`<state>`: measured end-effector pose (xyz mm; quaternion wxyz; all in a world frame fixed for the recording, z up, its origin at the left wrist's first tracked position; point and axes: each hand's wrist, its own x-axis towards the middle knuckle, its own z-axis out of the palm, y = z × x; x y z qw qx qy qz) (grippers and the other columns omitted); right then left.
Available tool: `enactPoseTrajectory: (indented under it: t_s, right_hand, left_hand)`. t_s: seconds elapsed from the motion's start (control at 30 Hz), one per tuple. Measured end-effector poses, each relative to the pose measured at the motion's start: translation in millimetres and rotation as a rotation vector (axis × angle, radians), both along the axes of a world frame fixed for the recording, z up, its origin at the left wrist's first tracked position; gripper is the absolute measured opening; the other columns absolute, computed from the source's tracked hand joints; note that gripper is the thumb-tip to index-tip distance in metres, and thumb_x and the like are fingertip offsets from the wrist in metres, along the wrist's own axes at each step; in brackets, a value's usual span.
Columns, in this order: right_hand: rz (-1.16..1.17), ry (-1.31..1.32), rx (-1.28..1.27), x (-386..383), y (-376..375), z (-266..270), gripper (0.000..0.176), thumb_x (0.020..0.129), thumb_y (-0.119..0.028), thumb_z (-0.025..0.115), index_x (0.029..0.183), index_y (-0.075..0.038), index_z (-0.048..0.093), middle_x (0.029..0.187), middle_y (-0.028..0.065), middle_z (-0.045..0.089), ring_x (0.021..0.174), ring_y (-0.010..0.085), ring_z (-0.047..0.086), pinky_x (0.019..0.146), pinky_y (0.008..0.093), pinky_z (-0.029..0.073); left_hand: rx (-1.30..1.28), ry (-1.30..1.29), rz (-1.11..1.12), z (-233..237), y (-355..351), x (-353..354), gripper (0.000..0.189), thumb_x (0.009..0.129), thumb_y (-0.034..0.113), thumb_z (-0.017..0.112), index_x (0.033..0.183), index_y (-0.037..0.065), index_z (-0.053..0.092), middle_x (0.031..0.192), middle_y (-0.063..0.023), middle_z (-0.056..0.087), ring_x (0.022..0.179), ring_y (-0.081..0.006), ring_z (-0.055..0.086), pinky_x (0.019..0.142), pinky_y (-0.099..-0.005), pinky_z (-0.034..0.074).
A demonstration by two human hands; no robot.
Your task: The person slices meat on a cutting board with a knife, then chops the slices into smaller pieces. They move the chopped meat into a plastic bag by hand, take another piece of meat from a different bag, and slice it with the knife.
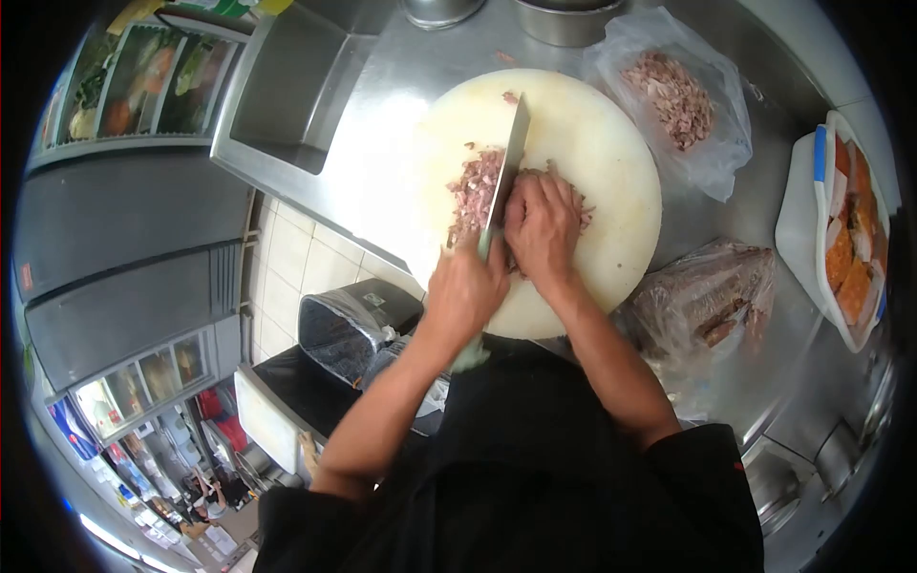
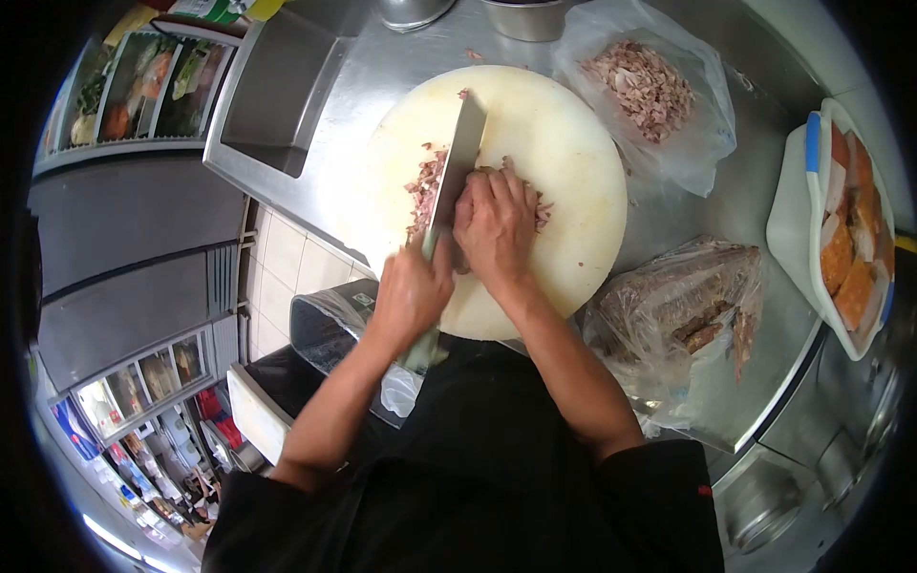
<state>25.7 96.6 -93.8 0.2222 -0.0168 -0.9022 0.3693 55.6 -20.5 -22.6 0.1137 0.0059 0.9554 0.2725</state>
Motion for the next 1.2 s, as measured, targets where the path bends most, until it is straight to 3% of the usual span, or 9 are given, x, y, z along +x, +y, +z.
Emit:
enactPoseTrajectory:
  t_s: [0.1, 0.23, 0.37, 0.53, 0.67, 0.97, 1.07, 1.13, 1.2]
  right_hand:
    - [0.087, 0.031, -0.03, 1.6, 4.9, 4.4, 0.017, 0.084, -0.004, 0.061, 0.101, -0.002, 0.063, 0.105, 0.0165, 0.065, 0.119, 0.0431, 0.057, 0.101, 0.05, 0.042]
    - [0.066, 0.008, 0.015, 1.2, 6.5, -4.7, 0.023, 0.085, -0.002, 0.058, 0.107, 0.001, 0.06, 0.111, 0.0205, 0.064, 0.127, 0.0434, 0.052, 0.103, 0.0519, 0.041]
    - [0.078, -0.021, -0.022, 7.8, 8.4, -5.9, 0.022, 0.09, -0.006, 0.056, 0.11, 0.001, 0.059, 0.111, 0.0241, 0.062, 0.122, 0.0443, 0.053, 0.102, 0.0507, 0.042]
    - [0.038, -0.025, -0.111, 8.7, 6.3, -6.3, 0.019, 0.093, -0.01, 0.055, 0.108, 0.001, 0.058, 0.11, 0.0241, 0.059, 0.107, 0.0442, 0.055, 0.099, 0.0504, 0.043]
    - [0.031, 0.029, -0.063, 7.8, 4.5, -10.2, 0.016, 0.092, -0.01, 0.055, 0.105, 0.001, 0.058, 0.105, 0.0241, 0.059, 0.103, 0.044, 0.056, 0.098, 0.0516, 0.043]
    - [0.018, 0.09, -0.029, 6.6, 4.5, -4.2, 0.009, 0.089, -0.006, 0.056, 0.097, -0.002, 0.058, 0.092, 0.0174, 0.061, 0.092, 0.038, 0.059, 0.093, 0.0502, 0.046]
    - [0.008, 0.046, -0.037, 5.6, 4.1, -2.6, 0.007, 0.088, -0.006, 0.058, 0.094, -0.003, 0.057, 0.091, 0.0163, 0.061, 0.091, 0.0374, 0.059, 0.087, 0.049, 0.047]
    - [0.021, 0.058, -0.055, 5.8, 3.9, -4.3, 0.008, 0.086, -0.005, 0.06, 0.094, -0.003, 0.058, 0.092, 0.016, 0.061, 0.092, 0.0372, 0.059, 0.083, 0.0483, 0.046]
    - [0.025, 0.054, -0.056, 7.5, 5.5, -6.1, 0.011, 0.085, -0.004, 0.06, 0.095, -0.003, 0.058, 0.093, 0.0161, 0.061, 0.092, 0.0374, 0.059, 0.085, 0.0483, 0.046]
  left_hand:
    - [0.094, 0.068, 0.049, -2.0, 25.5, -57.6, 0.037, 0.097, 0.028, 0.056, 0.091, -0.007, 0.066, 0.075, -0.0349, 0.064, 0.074, -0.0518, 0.064, 0.071, -0.0556, 0.053]
    - [0.128, 0.11, 0.046, 12.2, 19.9, -78.5, 0.041, 0.098, 0.03, 0.053, 0.093, -0.009, 0.066, 0.077, -0.0359, 0.064, 0.079, -0.0537, 0.063, 0.078, -0.0547, 0.052]
    - [0.127, 0.061, 0.103, 56.2, 0.3, -37.6, 0.042, 0.1, 0.029, 0.052, 0.094, -0.01, 0.063, 0.076, -0.037, 0.062, 0.08, -0.0549, 0.062, 0.077, -0.0558, 0.051]
    - [0.081, 0.011, 0.092, 67.7, -10.9, 27.7, 0.036, 0.1, 0.026, 0.055, 0.093, -0.009, 0.061, 0.069, -0.0352, 0.061, 0.071, -0.0544, 0.062, 0.067, -0.058, 0.05]
    - [0.022, -0.048, 0.081, 58.6, -13.0, 55.6, 0.032, 0.099, 0.025, 0.057, 0.089, -0.005, 0.058, 0.062, -0.0337, 0.058, 0.065, -0.0537, 0.061, 0.061, -0.0589, 0.049]
    - [-0.024, -0.141, 0.051, 60.3, -29.6, 79.7, 0.028, 0.098, 0.022, 0.059, 0.09, -0.004, 0.06, 0.062, -0.0343, 0.058, 0.063, -0.0537, 0.06, 0.059, -0.0586, 0.051]
    - [-0.008, -0.109, -0.064, 32.0, -23.5, 49.8, 0.028, 0.097, 0.022, 0.06, 0.09, -0.005, 0.063, 0.065, -0.0345, 0.059, 0.064, -0.0533, 0.061, 0.063, -0.0589, 0.051]
    - [0.036, -0.2, 0.054, 23.4, -6.7, 16.7, 0.03, 0.097, 0.019, 0.056, 0.088, -0.009, 0.063, 0.073, -0.0356, 0.061, 0.072, -0.0512, 0.064, 0.065, -0.0556, 0.05]
    - [0.14, -0.031, 0.007, 1.2, 6.5, -15.2, 0.033, 0.097, 0.02, 0.055, 0.088, -0.009, 0.065, 0.073, -0.0358, 0.061, 0.072, -0.051, 0.065, 0.067, -0.0552, 0.051]
